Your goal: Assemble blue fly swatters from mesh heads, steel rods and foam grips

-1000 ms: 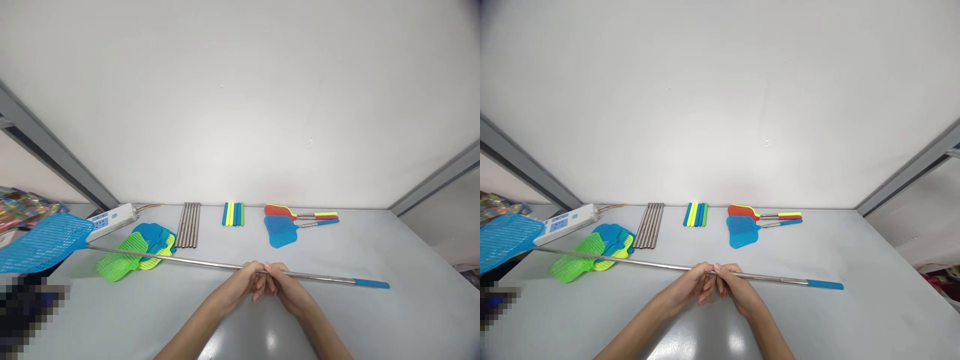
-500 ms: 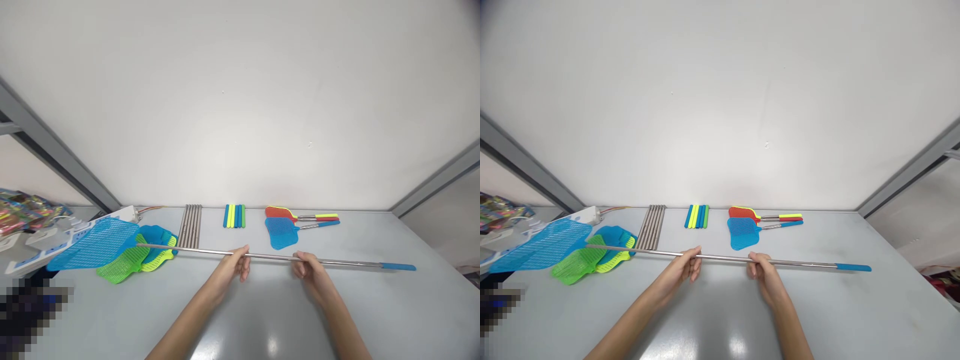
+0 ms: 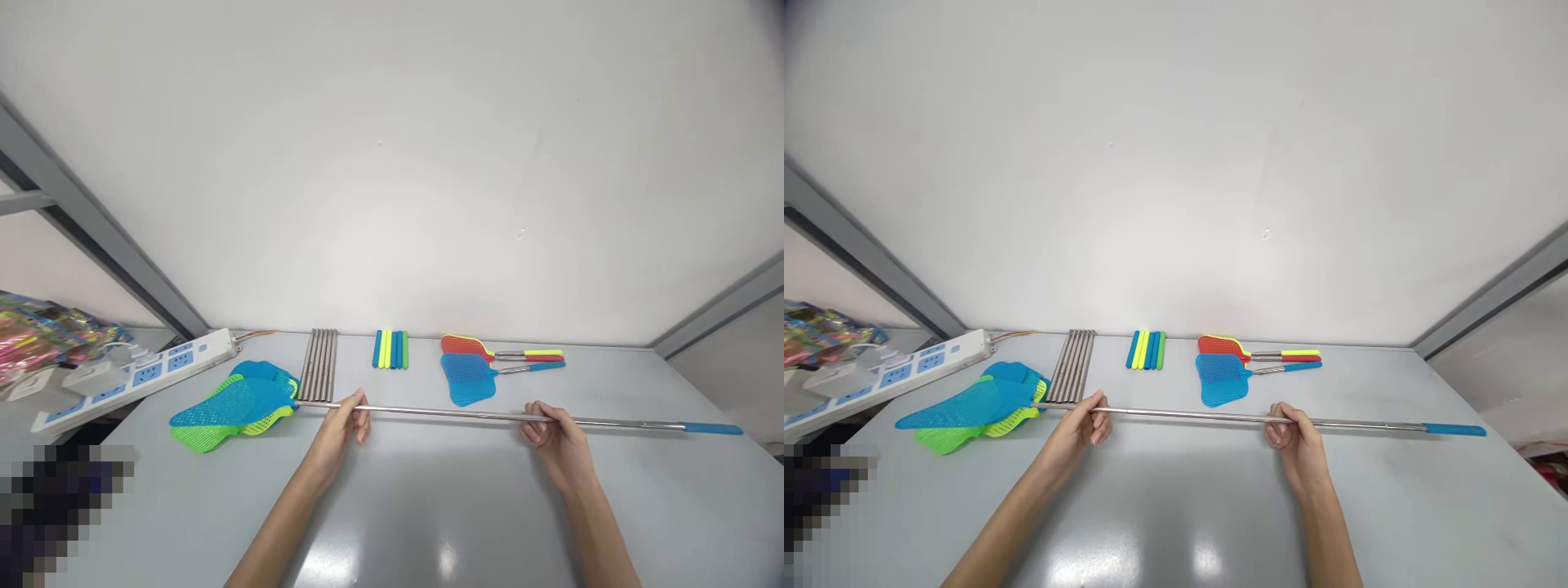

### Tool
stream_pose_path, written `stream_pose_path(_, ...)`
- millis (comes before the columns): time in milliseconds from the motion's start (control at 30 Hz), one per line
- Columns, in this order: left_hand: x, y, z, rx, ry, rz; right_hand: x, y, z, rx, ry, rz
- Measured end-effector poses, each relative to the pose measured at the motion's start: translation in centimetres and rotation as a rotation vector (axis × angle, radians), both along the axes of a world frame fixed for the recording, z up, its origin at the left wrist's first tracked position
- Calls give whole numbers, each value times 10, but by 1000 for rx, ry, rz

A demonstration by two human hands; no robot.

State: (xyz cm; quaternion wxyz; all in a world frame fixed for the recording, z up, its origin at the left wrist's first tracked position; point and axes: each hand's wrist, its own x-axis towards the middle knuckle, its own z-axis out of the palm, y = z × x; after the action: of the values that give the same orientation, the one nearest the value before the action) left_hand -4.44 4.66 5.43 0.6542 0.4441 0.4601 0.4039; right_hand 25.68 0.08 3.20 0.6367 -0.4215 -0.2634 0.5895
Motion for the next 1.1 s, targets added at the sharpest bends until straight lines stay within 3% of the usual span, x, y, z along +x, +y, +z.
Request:
stream_pose_path(267,15,-8,-6,20,110,-129,-37,4,-2,-105,-109,204)
stream_pose_path(467,14,-9,-6,32,147,-164,-47,2,3,-192,-117,358)
stream_pose_path(733,12,-10,-8,84,223,-144,-48,-2,-3,-132,-82,456)
stream_pose_path(933,18,-18,-7,65,190,-267,-67,-2,-5,-104,-85,565)
stream_pose_path(1100,20,-24,-10,54,139,-290,-79,-3,-3,-96,-83,606)
